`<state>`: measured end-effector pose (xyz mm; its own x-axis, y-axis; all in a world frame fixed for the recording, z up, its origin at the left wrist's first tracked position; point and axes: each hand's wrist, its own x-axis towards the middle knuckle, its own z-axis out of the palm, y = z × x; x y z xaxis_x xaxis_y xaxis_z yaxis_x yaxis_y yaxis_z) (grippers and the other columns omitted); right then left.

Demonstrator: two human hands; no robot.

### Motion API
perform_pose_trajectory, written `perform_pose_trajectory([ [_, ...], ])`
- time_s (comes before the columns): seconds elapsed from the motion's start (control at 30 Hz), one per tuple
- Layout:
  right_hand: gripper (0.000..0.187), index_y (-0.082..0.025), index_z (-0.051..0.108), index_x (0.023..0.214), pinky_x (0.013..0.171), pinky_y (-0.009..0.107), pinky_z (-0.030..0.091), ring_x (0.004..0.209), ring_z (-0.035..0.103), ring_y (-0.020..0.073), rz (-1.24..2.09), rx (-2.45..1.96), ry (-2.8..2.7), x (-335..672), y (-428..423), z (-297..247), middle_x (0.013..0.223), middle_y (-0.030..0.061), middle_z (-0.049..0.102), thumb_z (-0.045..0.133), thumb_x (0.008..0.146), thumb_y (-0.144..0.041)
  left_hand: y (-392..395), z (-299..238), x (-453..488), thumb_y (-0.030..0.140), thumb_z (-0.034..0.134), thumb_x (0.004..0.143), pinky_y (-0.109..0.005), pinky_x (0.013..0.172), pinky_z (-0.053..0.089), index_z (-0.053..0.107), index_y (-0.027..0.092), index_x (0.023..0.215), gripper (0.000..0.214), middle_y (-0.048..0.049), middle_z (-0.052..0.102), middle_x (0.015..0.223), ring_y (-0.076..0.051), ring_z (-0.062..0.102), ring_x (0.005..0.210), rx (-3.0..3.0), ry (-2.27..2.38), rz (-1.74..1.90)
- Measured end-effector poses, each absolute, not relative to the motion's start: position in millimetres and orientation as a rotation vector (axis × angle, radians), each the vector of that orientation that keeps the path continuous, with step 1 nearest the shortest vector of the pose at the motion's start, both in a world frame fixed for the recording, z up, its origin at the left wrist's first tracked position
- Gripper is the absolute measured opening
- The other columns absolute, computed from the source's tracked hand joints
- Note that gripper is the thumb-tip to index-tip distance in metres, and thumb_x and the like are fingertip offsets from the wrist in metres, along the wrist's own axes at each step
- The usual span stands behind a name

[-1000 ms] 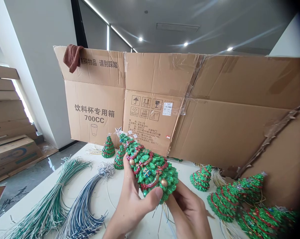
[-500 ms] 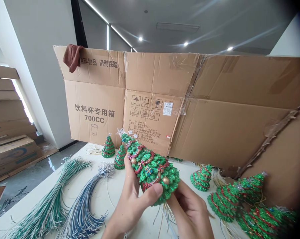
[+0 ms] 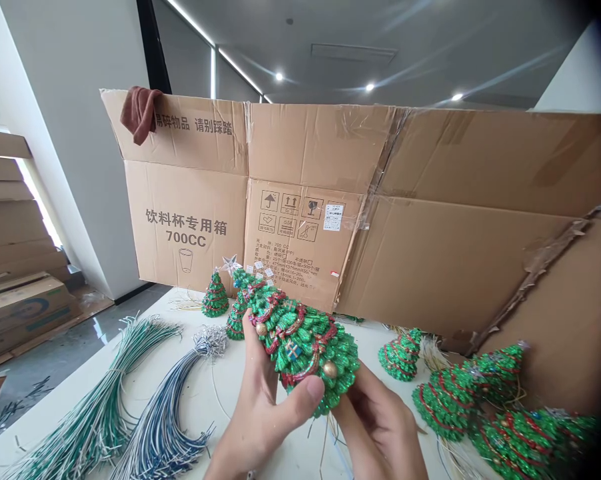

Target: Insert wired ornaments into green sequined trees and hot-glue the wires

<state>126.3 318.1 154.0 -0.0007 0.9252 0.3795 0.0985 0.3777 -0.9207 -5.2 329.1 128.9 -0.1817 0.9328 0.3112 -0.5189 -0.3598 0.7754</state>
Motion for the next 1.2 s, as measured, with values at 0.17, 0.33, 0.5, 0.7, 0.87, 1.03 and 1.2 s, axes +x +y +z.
perform_pose_trajectory([
  [0.17, 0.034, -0.022, 0.085, 0.095, 0.055, 0.025, 0.050, 0.058, 0.056, 0.0193, 0.861, -0.971, -1.472, 128.0, 318.4, 154.5, 0.063, 0.0009, 0.061, 0.071, 0.099, -0.053, 325.9, 137.2, -3.3, 0.043, 0.098, 0.073, -0.068, 0.117, 0.049, 0.018, 0.032, 0.170, 0.126, -0.0173, 0.071, 0.138, -0.048, 0.069, 0.130, 0.929, 0.652, 1.780],
  [0.33, 0.036, -0.022, 0.084, 0.098, 0.061, 0.025, 0.050, 0.064, 0.057, 0.0195, 0.911, -0.951, -1.490, 128.5, 319.6, 151.8, 0.069, 0.0021, 0.066, 0.066, 0.103, -0.053, 324.7, 139.3, -4.2, 0.040, 0.099, 0.071, -0.068, 0.116, 0.050, 0.022, 0.033, 0.169, 0.125, -0.0162, 0.070, 0.139, -0.049, 0.066, 0.134, 0.885, 0.654, 1.778],
  [0.5, 0.034, -0.023, 0.084, 0.111, 0.064, 0.025, 0.051, 0.069, 0.061, 0.0203, 0.930, -0.928, -1.454, 130.1, 321.6, 146.1, 0.079, 0.0038, 0.075, 0.067, 0.103, -0.052, 322.8, 139.5, -3.0, 0.042, 0.098, 0.075, -0.066, 0.113, 0.052, 0.019, 0.032, 0.166, 0.121, -0.0164, 0.071, 0.138, -0.046, 0.070, 0.128, 0.925, 0.713, 1.756],
  [0.7, 0.030, -0.024, 0.084, 0.108, 0.065, 0.026, 0.051, 0.069, 0.063, 0.0207, 0.958, -0.945, -1.428, 130.9, 324.4, 141.6, 0.076, 0.0016, 0.073, 0.071, 0.100, -0.051, 324.4, 141.6, 2.6, 0.043, 0.096, 0.077, -0.052, 0.096, 0.062, 0.039, 0.029, 0.143, 0.088, -0.0121, 0.074, 0.121, -0.038, 0.076, 0.109, 0.982, 0.730, 1.822],
  [0.87, 0.035, -0.023, 0.080, 0.089, 0.060, 0.026, 0.047, 0.064, 0.057, 0.0192, 0.990, -0.971, -1.367, 124.1, 328.7, 134.2, 0.067, -0.0004, 0.064, 0.078, 0.094, -0.057, 330.3, 140.2, 10.7, 0.042, 0.097, 0.076, -0.048, 0.101, 0.061, 0.043, 0.028, 0.139, 0.084, -0.0112, 0.073, 0.124, -0.034, 0.076, 0.111, 0.875, 0.722, 1.913],
  [1.03, 0.038, -0.022, 0.079, 0.098, 0.063, 0.025, 0.049, 0.068, 0.056, 0.0185, 0.968, -0.953, -1.262, 114.5, 327.7, 129.5, 0.071, 0.0005, 0.061, 0.073, 0.098, -0.060, 331.7, 138.2, 15.3, 0.043, 0.092, 0.081, -0.047, 0.097, 0.063, 0.036, 0.033, 0.153, 0.092, -0.0110, 0.072, 0.130, -0.035, 0.075, 0.115, 0.789, 0.606, 1.853],
  [1.2, 0.035, -0.020, 0.079, 0.091, 0.062, 0.023, 0.049, 0.068, 0.058, 0.0180, 0.875, -0.998, -1.186, 108.9, 314.5, 135.1, 0.072, 0.0019, 0.066, 0.074, 0.098, -0.054, 329.8, 136.7, 18.6, 0.046, 0.093, 0.080, -0.048, 0.099, 0.062, 0.035, 0.032, 0.154, 0.095, -0.0120, 0.073, 0.127, -0.035, 0.075, 0.114, 0.802, 0.606, 1.882],
])
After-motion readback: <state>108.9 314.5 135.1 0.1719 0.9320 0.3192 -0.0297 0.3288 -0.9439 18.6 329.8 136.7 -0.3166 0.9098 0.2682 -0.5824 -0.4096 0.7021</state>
